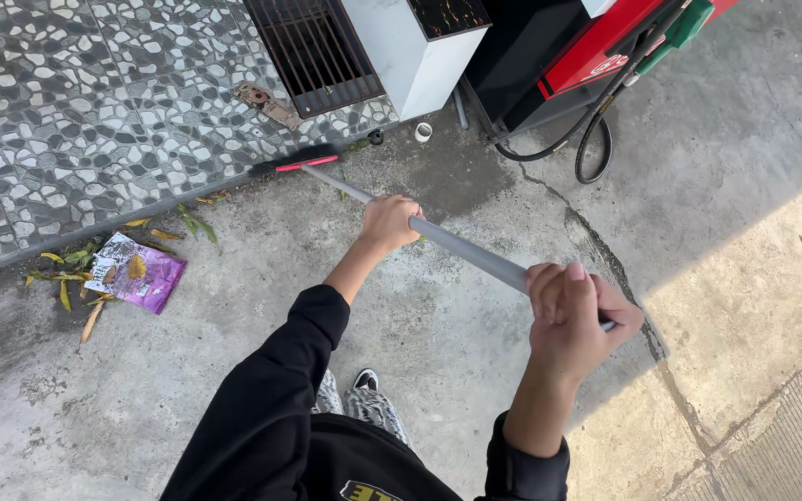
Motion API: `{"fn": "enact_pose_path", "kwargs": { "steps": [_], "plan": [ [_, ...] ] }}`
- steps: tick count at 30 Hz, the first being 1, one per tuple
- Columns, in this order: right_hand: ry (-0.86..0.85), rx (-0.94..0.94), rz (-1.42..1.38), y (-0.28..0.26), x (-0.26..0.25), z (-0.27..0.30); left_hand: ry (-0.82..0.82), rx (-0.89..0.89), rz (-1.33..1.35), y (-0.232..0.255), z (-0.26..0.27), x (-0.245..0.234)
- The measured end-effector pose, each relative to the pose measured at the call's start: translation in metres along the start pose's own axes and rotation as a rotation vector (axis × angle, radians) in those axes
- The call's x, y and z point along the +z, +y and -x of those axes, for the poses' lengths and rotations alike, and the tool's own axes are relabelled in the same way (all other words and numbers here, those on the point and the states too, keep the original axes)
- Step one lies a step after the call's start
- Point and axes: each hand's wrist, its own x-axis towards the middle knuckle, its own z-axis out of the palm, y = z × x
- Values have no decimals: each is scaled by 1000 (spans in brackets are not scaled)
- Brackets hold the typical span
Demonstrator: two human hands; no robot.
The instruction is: Sweeping leaves and a wrapper into a pile using a broom on a tiled and concrete surface.
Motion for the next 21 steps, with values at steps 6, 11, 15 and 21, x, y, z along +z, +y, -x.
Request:
{"fn": "enact_pose_path", "kwargs": {
  "steps": [6, 11, 15, 21],
  "plan": [
    [-61, -49, -150, 20, -9, 9, 347, 158, -109, -21, 1, -5],
    [-279, -71, -203, 32, 52, 58, 454, -34, -49, -86, 36, 0],
    [-448, -128, -350, -16, 40, 38, 572, 54, -190, -70, 80, -17],
    [-874, -133, -552, -90, 62, 35, 824, 393, -373, -29, 192, -130]
  ]
}}
